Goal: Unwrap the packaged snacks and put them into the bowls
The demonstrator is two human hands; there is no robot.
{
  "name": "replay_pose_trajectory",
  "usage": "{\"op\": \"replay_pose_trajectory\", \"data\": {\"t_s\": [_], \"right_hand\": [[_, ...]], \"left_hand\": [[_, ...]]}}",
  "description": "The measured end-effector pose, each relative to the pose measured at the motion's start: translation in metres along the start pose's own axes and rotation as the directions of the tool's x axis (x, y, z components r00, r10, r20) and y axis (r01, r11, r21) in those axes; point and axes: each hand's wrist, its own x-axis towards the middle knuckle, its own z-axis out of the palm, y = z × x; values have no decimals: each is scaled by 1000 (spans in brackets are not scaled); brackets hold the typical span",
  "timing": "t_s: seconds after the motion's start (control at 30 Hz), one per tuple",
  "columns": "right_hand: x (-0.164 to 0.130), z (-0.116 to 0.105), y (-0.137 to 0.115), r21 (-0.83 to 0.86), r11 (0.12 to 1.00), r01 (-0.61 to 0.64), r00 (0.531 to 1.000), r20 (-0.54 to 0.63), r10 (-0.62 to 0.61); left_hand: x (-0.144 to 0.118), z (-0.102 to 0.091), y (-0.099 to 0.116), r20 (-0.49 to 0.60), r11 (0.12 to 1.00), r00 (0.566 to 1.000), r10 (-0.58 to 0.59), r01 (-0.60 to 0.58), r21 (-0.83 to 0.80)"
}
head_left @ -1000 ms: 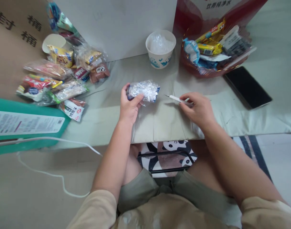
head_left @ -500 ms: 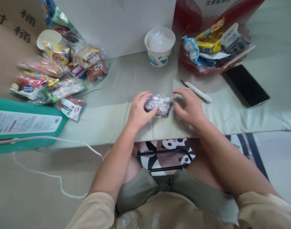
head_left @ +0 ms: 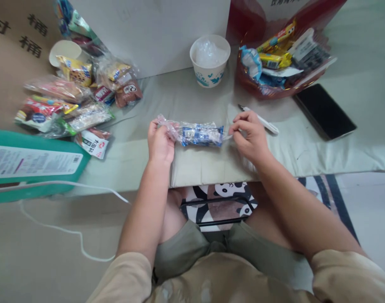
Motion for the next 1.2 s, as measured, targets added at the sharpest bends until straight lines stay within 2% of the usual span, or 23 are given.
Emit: {"op": "replay_pose_trajectory", "data": {"t_s": [0.13, 0.23, 0.33, 0.4, 0.47, 0.57, 0.63, 0.73, 0.83, 0.9, 1.0, 1.07, 1.13, 1.2], "right_hand": [[-1, -19, 17, -80, 993, -85, 992, -100, 77], [-4, -27, 19, -151, 984, -92, 987, -142, 70], [-8, -24, 9, -159, 987, 16, 999, -45, -23], [-10, -20, 0, -182, 980, 75, 997, 44, -68], [-11, -17, -8, -196, 975, 110, 992, 84, -95], [-13, -18, -17, -152, 970, 190, 980, 84, -179], [-16, -20, -21, -104, 953, 284, 955, 121, -272], [-21, -22, -25, -27, 924, 381, 888, 288, -358], [-24, -24, -29, -25, 929, 370, 822, 475, -315], [-24, -27, -34, -48, 922, 384, 763, 580, -287], [-22, -31, -41, -98, 914, 393, 704, 671, -231], [-22, -32, -44, -179, 917, 356, 721, 676, -148], [-23, -29, -43, -290, 907, 304, 778, 625, -61], [-26, -25, -41, -385, 888, 251, 841, 541, -4]], "left_hand": [[8, -11, 7, -87, 1000, 996, 25, -26, -16], [7, -18, 11, -24, 992, 991, 128, -128, 17], [-2, -21, 12, 191, 938, 953, 236, -275, 210], [-8, -22, 11, 299, 858, 922, 246, -350, 376], [-11, -22, 10, 297, 802, 926, 235, -357, 479], [-11, -24, 10, 208, 816, 955, 212, -290, 500], [-11, -25, 13, 169, 846, 968, 184, -244, 475], [-13, -24, 20, 148, 905, 976, 162, -206, 373], [-17, -20, 27, 117, 953, 984, 134, -161, 256], [-15, -18, 28, 56, 962, 991, 120, -130, 242], [-8, -17, 24, -29, 961, 990, 136, -125, 247], [-2, -20, 21, -32, 955, 992, 124, -110, 274], [-1, -24, 19, 15, 940, 998, 61, -63, 336], [-5, -28, 20, 111, 905, 992, -56, 4, 426]]}}
